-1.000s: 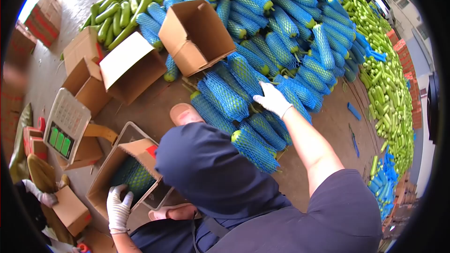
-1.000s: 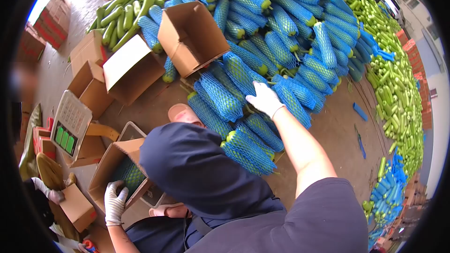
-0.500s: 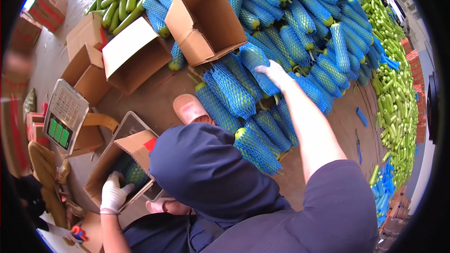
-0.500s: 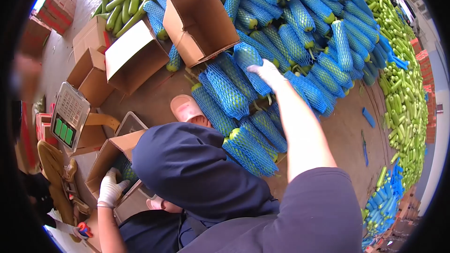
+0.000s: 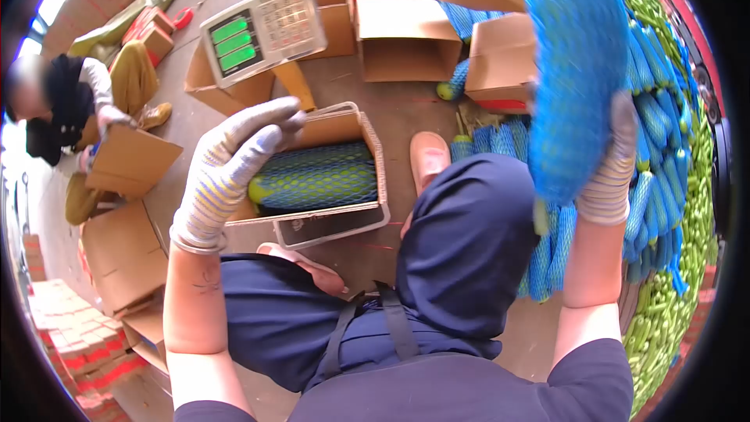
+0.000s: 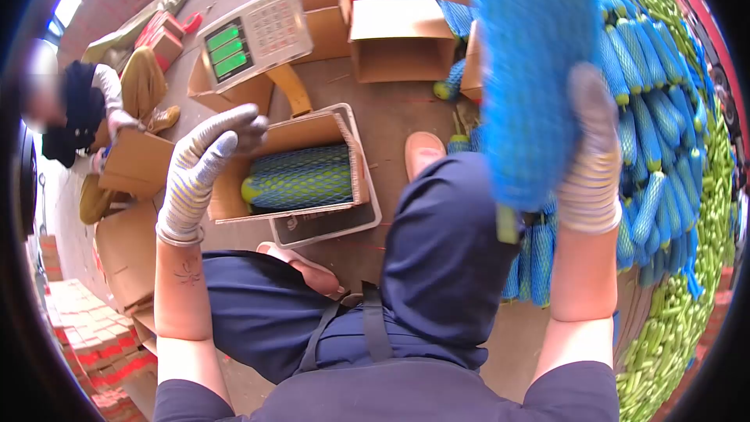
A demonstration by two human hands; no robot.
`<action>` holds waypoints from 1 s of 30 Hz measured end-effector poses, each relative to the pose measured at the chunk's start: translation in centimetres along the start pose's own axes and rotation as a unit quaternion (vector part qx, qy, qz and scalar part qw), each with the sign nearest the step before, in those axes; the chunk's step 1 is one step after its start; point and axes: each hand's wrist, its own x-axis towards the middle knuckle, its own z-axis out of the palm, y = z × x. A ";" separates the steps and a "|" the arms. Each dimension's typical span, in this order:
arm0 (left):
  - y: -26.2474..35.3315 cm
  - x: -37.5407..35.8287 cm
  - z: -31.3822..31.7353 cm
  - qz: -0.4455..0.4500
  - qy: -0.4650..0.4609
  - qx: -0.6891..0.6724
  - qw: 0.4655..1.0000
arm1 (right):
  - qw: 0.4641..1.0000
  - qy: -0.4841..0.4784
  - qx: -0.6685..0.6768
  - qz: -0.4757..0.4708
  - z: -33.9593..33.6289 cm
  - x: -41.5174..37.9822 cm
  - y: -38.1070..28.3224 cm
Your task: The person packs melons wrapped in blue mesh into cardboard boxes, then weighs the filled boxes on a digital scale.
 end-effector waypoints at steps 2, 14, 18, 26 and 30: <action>1.6 0.1 1.4 0.084 0.008 -0.042 0.996 | 0.990 -0.050 -0.132 -0.005 5.3 0.8 0.9; -4.3 -2.8 -6.0 0.057 -0.059 0.362 0.928 | 0.982 -0.108 -0.153 0.015 9.7 9.0 9.6; -6.0 -1.2 -4.6 0.050 -0.103 0.416 0.902 | 0.978 -0.136 -0.147 -0.056 11.3 8.9 9.6; -5.0 -0.2 -4.6 0.142 0.065 0.432 0.888 | 0.966 -0.163 -0.198 -0.036 10.3 7.7 9.2; -4.8 -1.1 -5.0 0.084 0.081 0.382 0.917 | 0.904 -0.249 -0.343 -0.058 8.8 7.2 8.7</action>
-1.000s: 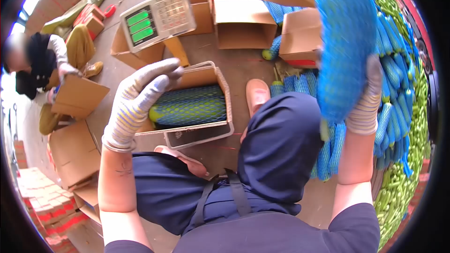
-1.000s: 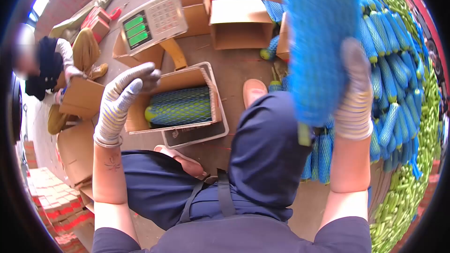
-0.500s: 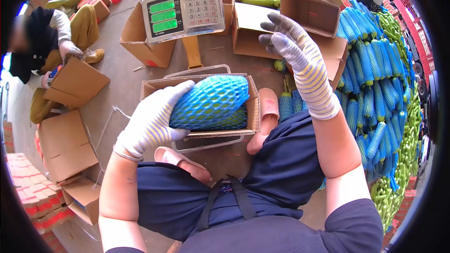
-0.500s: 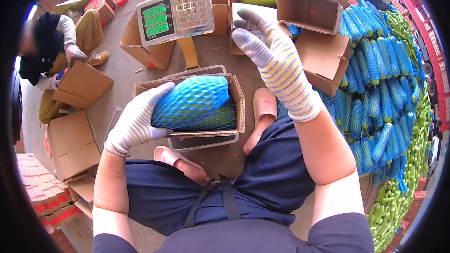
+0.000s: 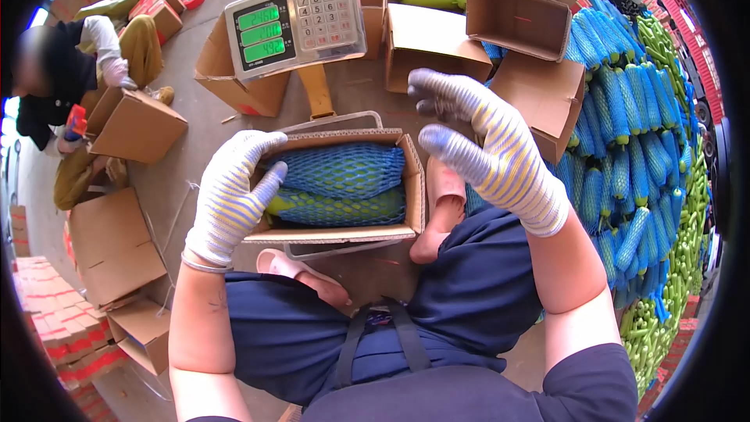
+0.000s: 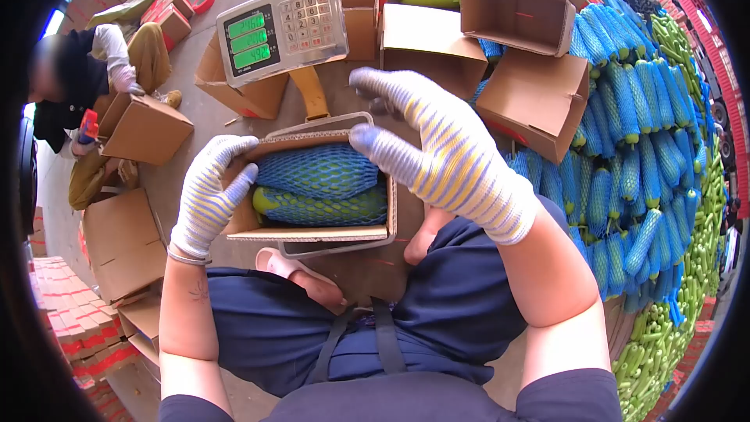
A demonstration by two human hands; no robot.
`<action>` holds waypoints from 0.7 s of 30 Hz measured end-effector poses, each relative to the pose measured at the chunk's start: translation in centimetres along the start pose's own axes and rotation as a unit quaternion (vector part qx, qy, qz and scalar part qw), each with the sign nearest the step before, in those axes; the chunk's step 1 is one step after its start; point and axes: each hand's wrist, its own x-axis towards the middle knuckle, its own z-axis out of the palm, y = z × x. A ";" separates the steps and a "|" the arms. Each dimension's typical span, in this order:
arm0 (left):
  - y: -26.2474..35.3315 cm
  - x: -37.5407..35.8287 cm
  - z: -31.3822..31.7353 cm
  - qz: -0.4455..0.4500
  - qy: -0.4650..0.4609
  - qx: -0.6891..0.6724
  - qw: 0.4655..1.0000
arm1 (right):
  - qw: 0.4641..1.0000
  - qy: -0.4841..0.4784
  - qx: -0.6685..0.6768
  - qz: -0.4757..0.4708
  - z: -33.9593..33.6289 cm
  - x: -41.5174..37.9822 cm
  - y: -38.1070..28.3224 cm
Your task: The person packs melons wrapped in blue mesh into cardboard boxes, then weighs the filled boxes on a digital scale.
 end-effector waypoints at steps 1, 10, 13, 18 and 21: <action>-0.1 0.0 0.0 -0.013 -0.005 -0.019 1.000 | 0.999 -0.005 -0.054 0.003 -0.2 -0.3 -0.5; 0.7 0.6 3.6 0.093 -0.090 0.034 0.991 | 0.968 -0.053 -0.233 -0.073 0.8 -0.8 0.4; 1.7 1.3 5.8 0.141 -0.116 0.082 0.980 | 0.974 -0.038 -0.212 -0.076 1.3 -0.5 0.1; 2.9 2.3 5.5 0.072 -0.162 0.081 0.981 | 0.964 -0.126 -0.230 -0.045 2.7 -0.4 1.0; 2.3 1.8 5.7 0.032 -0.160 0.098 0.982 | 0.972 -0.119 -0.205 -0.013 4.5 -0.8 1.4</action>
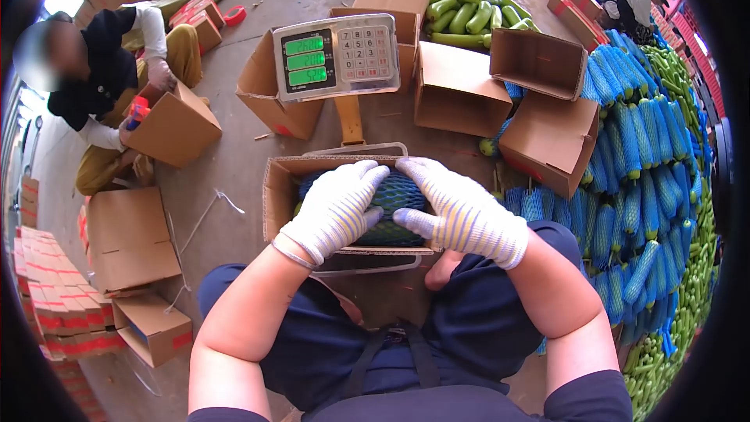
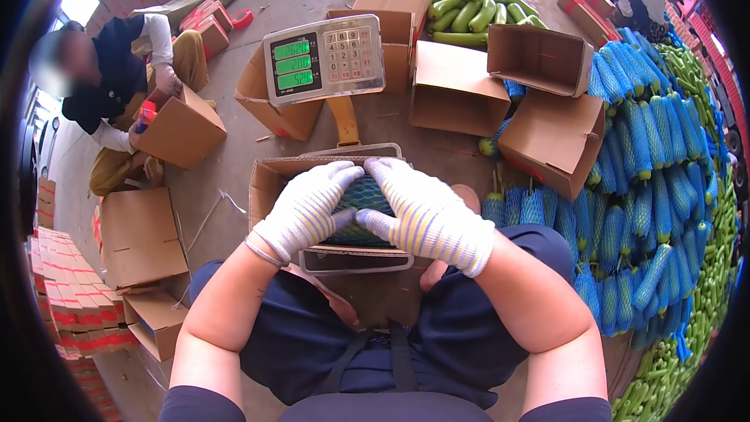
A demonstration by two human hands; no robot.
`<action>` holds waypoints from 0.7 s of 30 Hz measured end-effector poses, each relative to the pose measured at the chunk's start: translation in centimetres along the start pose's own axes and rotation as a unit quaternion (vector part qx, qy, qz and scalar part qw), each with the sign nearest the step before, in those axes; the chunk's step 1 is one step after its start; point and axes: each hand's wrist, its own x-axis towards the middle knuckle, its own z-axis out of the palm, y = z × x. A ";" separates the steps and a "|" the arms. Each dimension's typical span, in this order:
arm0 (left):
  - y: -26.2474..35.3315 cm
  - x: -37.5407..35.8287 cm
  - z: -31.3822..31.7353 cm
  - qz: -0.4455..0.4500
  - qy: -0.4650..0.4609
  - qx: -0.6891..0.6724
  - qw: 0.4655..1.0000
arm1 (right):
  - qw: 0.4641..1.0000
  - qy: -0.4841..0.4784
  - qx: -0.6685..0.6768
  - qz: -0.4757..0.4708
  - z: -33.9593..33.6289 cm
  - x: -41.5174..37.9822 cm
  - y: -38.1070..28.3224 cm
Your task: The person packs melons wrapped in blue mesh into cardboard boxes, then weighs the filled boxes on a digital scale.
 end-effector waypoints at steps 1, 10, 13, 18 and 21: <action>-0.3 -0.3 0.4 0.000 0.001 0.000 1.000 | 1.000 0.003 -0.003 -0.003 0.9 0.3 0.2; -1.7 -1.3 1.2 -0.039 0.017 0.067 0.997 | 0.987 0.023 0.106 0.119 5.0 2.9 1.9; -1.6 -1.2 0.8 -0.052 -0.021 0.061 0.997 | 0.975 0.063 0.133 0.167 5.8 3.6 2.3; -2.3 -1.3 2.0 -0.083 -0.041 0.070 0.993 | 0.979 0.064 0.042 0.188 4.6 3.2 1.0; -2.6 -1.3 2.4 -0.079 -0.022 0.061 0.995 | 0.980 0.012 0.008 0.199 4.8 3.6 2.4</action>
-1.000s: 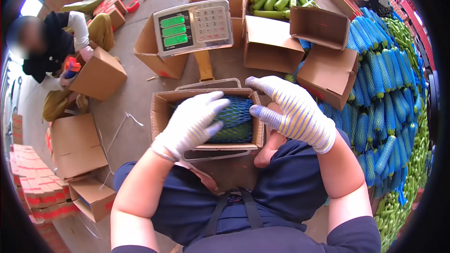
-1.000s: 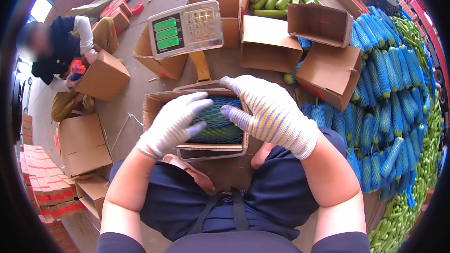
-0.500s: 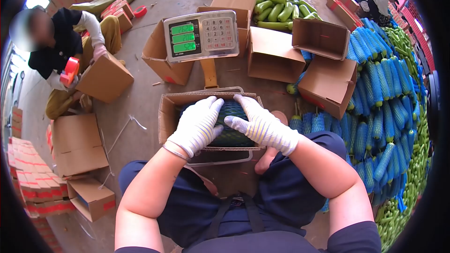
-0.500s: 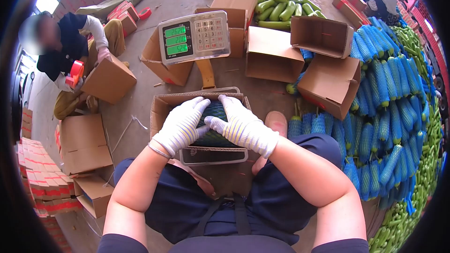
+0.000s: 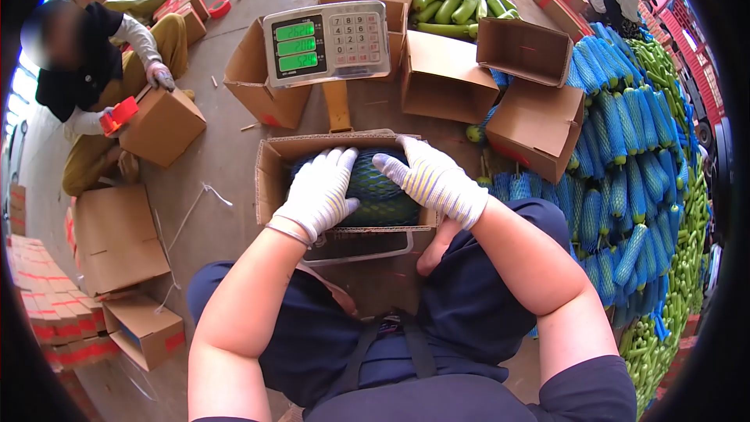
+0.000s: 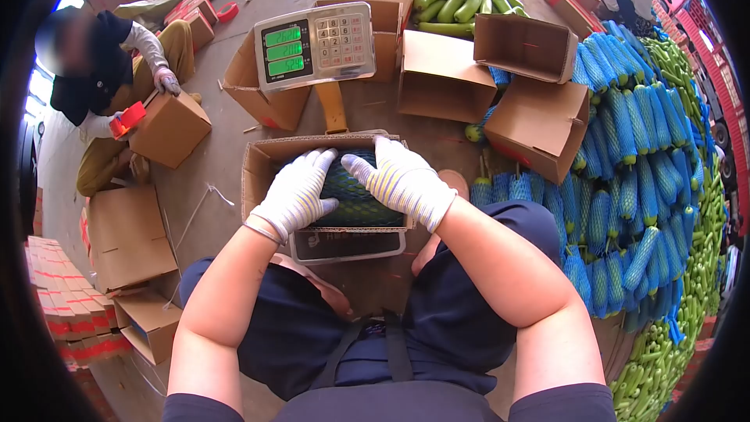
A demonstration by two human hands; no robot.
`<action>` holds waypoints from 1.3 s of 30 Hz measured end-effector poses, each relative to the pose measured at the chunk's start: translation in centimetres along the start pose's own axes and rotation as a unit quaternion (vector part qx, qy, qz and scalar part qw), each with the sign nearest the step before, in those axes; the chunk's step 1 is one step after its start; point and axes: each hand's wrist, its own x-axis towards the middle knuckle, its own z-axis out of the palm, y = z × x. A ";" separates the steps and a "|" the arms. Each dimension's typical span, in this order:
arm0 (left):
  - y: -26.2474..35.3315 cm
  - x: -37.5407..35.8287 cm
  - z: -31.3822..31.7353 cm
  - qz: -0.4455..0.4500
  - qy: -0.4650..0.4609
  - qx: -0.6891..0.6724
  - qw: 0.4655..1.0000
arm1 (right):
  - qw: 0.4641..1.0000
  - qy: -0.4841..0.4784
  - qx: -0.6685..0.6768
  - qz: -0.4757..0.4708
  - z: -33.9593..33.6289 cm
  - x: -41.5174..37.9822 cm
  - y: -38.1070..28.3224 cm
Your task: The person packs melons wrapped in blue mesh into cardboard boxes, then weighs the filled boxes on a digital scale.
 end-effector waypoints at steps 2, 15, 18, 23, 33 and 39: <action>0.0 0.3 -0.2 -0.004 -0.002 -0.009 1.000 | 0.996 -0.077 0.033 0.036 -0.2 0.3 0.3; -0.1 0.5 0.9 -0.008 0.036 0.040 0.999 | 0.982 0.020 0.170 0.080 3.1 0.9 1.1; -0.9 0.2 2.1 0.009 0.099 -0.004 0.995 | 0.949 0.066 0.301 0.075 3.6 0.3 0.2; -2.1 0.4 1.3 0.014 0.040 -0.048 0.998 | 0.906 0.006 0.414 -0.092 4.6 -1.2 -3.5; -1.7 0.3 1.3 0.089 0.066 -0.050 0.993 | 0.910 0.057 0.386 -0.138 -4.4 0.1 -4.8; -2.1 0.0 0.6 0.072 0.051 -0.058 0.994 | 0.853 0.052 0.510 -0.099 -6.2 -1.1 -3.9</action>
